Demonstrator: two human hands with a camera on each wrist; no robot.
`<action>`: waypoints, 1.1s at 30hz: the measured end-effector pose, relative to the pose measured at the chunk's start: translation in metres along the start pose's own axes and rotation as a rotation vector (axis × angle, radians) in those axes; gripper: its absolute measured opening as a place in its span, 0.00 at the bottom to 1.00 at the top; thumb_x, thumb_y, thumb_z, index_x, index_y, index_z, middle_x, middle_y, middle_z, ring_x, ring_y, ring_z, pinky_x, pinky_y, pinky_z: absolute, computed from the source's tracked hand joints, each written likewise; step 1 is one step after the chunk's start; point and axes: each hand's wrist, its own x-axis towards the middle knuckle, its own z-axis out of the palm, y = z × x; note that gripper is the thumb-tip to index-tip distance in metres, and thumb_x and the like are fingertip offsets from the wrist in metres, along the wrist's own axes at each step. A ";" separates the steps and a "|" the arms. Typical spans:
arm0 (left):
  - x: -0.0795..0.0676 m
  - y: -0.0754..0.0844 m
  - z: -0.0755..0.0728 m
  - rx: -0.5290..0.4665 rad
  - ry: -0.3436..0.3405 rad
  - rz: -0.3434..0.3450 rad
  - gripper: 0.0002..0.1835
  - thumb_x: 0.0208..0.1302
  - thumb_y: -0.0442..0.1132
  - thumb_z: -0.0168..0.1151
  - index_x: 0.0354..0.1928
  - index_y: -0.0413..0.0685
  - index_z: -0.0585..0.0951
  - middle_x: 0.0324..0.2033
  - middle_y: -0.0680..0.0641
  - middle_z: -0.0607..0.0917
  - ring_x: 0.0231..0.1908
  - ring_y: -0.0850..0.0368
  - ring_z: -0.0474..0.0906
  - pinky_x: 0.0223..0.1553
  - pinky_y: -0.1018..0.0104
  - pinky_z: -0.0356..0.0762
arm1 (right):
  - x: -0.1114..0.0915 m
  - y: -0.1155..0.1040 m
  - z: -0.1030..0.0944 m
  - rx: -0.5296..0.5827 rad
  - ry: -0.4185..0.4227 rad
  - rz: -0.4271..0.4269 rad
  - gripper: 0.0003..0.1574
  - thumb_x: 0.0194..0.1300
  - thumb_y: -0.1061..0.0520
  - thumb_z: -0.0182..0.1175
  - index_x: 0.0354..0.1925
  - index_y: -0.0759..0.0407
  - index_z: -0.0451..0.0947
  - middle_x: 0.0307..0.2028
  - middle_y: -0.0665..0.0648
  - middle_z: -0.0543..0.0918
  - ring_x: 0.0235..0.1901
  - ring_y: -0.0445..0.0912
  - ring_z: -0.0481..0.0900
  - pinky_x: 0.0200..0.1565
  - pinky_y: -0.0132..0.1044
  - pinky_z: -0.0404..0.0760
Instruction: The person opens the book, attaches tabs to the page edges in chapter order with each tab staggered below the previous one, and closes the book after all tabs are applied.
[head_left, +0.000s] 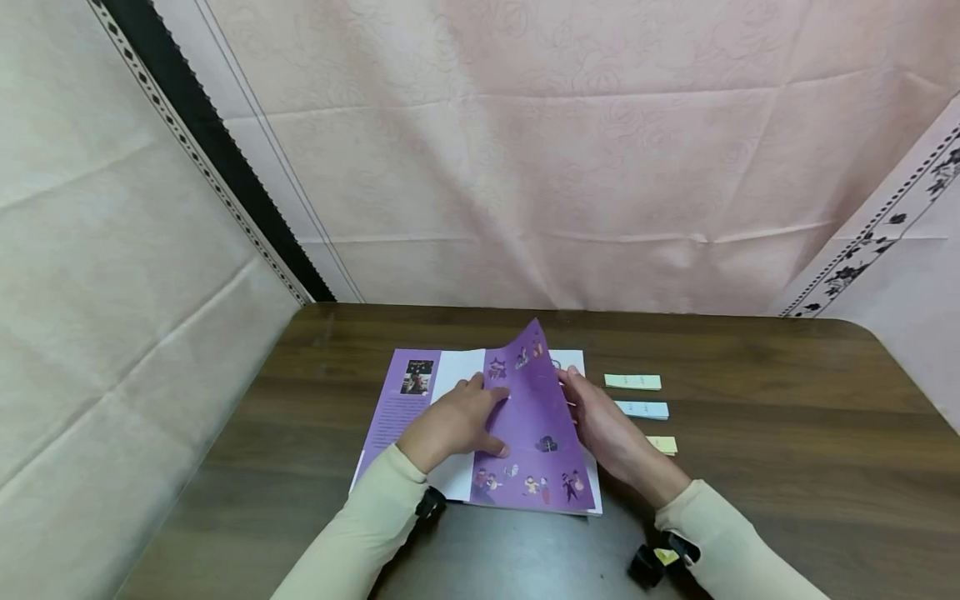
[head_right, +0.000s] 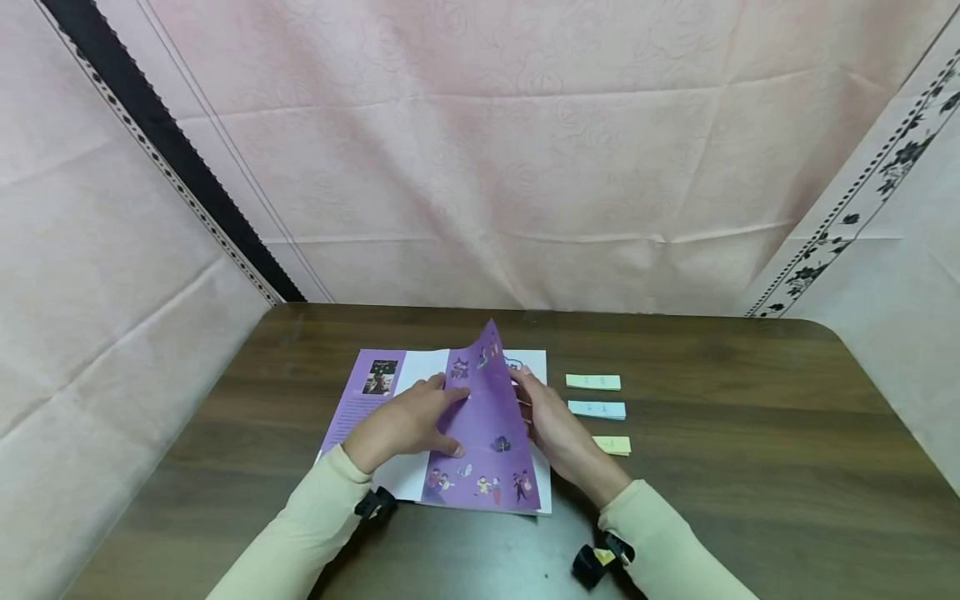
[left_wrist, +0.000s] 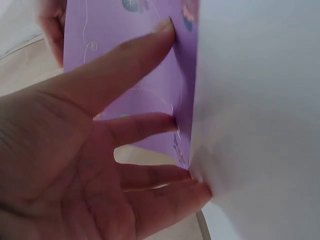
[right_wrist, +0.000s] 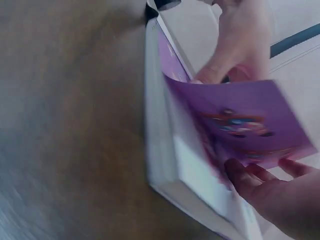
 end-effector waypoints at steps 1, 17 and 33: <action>0.000 0.001 0.000 0.000 0.003 -0.001 0.47 0.54 0.52 0.84 0.75 0.49 0.75 0.70 0.33 0.73 0.63 0.38 0.75 0.61 0.44 0.80 | 0.000 0.003 0.002 0.018 -0.014 0.009 0.40 0.87 0.37 0.30 0.84 0.56 0.51 0.78 0.67 0.63 0.75 0.60 0.64 0.73 0.52 0.65; -0.005 -0.005 0.004 -1.027 -0.011 0.059 0.34 0.78 0.60 0.59 0.68 0.37 0.77 0.60 0.38 0.85 0.61 0.45 0.83 0.66 0.49 0.77 | -0.001 0.016 0.008 -0.311 -0.230 -0.062 0.41 0.85 0.42 0.49 0.86 0.36 0.46 0.85 0.59 0.48 0.80 0.62 0.54 0.76 0.65 0.56; -0.027 -0.115 -0.055 -0.900 -0.014 -0.212 0.17 0.76 0.39 0.65 0.52 0.29 0.84 0.31 0.47 0.89 0.31 0.60 0.86 0.34 0.68 0.86 | -0.011 -0.003 0.015 -1.049 -0.150 -0.181 0.41 0.75 0.53 0.67 0.78 0.64 0.66 0.81 0.68 0.56 0.81 0.63 0.52 0.76 0.59 0.60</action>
